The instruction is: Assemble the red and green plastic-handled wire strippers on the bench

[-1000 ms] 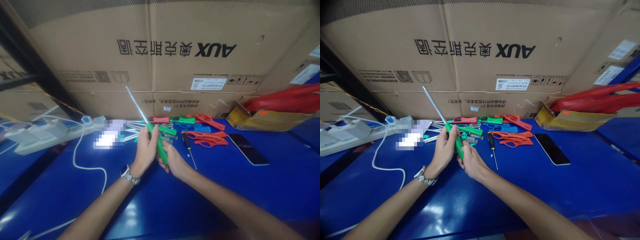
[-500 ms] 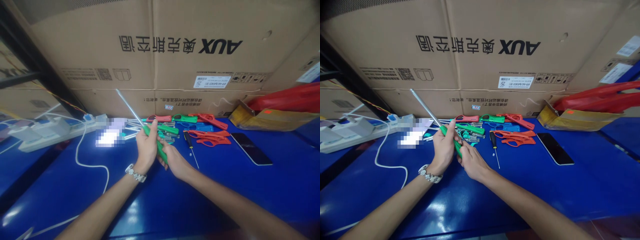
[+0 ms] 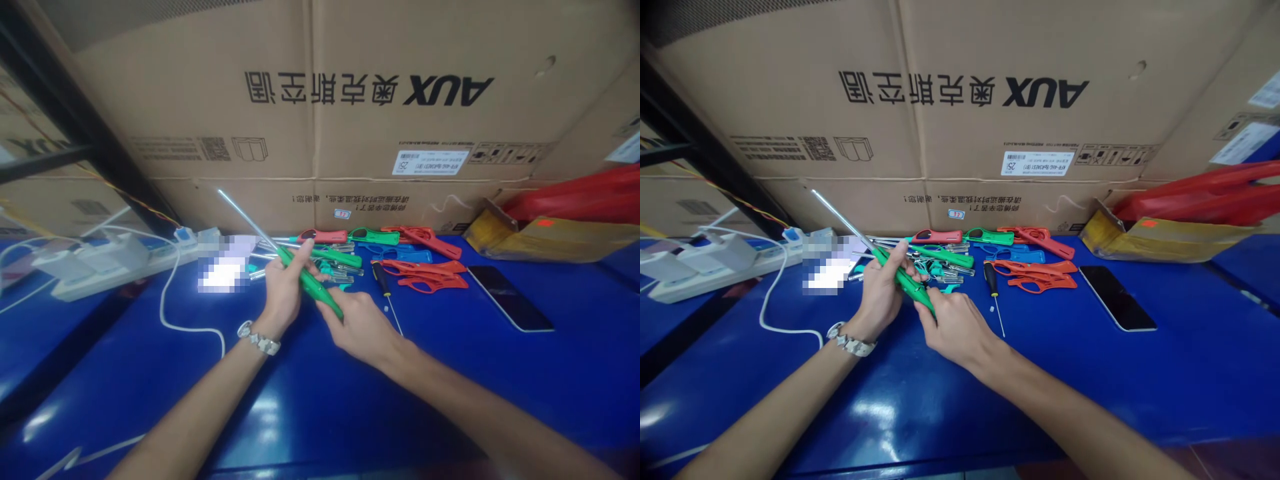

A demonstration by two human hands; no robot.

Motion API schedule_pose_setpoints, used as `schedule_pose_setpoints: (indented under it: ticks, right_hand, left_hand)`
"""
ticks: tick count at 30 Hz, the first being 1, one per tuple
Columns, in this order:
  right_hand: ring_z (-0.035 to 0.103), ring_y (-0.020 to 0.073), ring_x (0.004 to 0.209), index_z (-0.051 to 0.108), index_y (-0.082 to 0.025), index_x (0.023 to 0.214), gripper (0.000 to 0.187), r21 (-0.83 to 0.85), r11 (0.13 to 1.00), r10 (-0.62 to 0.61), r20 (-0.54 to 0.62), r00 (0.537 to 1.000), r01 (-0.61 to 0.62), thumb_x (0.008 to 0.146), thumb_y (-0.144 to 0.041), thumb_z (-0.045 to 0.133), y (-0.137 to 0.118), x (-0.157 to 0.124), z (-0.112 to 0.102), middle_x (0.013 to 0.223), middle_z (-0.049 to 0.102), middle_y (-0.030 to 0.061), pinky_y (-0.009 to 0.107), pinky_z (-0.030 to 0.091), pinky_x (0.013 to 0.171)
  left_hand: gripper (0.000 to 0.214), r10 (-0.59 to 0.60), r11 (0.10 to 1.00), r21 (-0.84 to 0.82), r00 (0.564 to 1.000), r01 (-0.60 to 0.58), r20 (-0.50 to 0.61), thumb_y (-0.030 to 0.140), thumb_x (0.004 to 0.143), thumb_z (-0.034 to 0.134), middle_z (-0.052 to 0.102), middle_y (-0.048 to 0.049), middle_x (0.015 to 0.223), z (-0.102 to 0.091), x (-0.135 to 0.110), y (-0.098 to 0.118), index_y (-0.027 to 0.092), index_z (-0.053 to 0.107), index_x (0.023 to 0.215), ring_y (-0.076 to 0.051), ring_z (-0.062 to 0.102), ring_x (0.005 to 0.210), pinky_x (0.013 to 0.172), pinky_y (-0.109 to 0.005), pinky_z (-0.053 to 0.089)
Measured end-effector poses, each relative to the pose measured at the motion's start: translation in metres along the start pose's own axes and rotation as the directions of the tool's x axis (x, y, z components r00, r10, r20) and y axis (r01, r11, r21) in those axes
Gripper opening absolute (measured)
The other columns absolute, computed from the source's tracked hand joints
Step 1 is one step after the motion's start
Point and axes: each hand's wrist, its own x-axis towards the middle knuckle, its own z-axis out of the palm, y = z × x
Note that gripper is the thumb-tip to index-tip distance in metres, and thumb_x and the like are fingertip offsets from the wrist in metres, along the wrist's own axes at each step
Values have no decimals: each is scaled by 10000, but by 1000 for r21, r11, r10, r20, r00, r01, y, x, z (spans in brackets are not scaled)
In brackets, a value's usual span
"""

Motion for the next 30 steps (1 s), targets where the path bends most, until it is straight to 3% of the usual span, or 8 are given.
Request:
schedule_pose_setpoints:
  ticks: [4,8,12,16,19,23,30]
  right_hand:
    - [636,209,593,633,-172,895,225,24,1000,20,-17,1000,-20,962,-304,464,-2,0,2,714,690,79,295,386,562]
    - [668,218,653,623,-192,976,207,168,985,62,-86,994,-47,954,-358,501,-7,1,5,792,719,74,306,441,605]
    - [644,192,591,641,-219,985,275,301,950,113,-76,991,-86,985,-425,458,-7,3,6,713,694,33,304,471,597]
    - [646,192,585,663,-217,979,264,279,959,83,-100,992,-52,991,-370,448,-3,4,4,659,672,21,310,489,620]
    - [691,214,699,652,-201,1075,260,225,974,37,-148,988,-3,993,-335,445,1,2,4,814,730,60,325,512,689]
    - [708,244,929,596,-200,1222,295,191,980,-12,-181,983,47,995,-305,441,5,2,5,1090,729,103,345,527,817]
    - [696,223,846,607,-201,1176,270,264,964,25,-181,983,24,1003,-294,421,7,3,4,946,722,79,338,526,806]
  left_hand:
    - [399,-100,989,-107,995,100,8,472,748,787,584,20,547,3,-2,1,164,572,615,-106,583,480,495,-231,501]
    - [499,-66,995,-73,998,64,-18,489,801,737,455,43,427,12,-8,4,187,470,508,-91,507,393,403,-212,414]
    - [479,-79,995,-66,997,80,17,494,781,757,488,29,451,14,-8,4,188,491,524,-127,582,471,456,-233,468]
    - [391,-45,997,-63,996,50,77,506,781,755,637,-19,641,6,-6,0,162,611,664,-160,670,681,605,-248,535]
    - [380,-12,1000,21,984,8,177,528,820,709,710,-70,857,-3,-8,-2,151,675,851,-177,682,776,637,-253,538]
    - [364,9,997,78,976,-27,219,513,857,678,700,-55,803,-8,-12,1,157,639,788,-141,645,674,598,-236,513]
    - [370,-100,987,-91,956,130,277,514,787,747,689,-48,807,-1,-15,11,169,644,874,-171,660,700,494,-236,492]
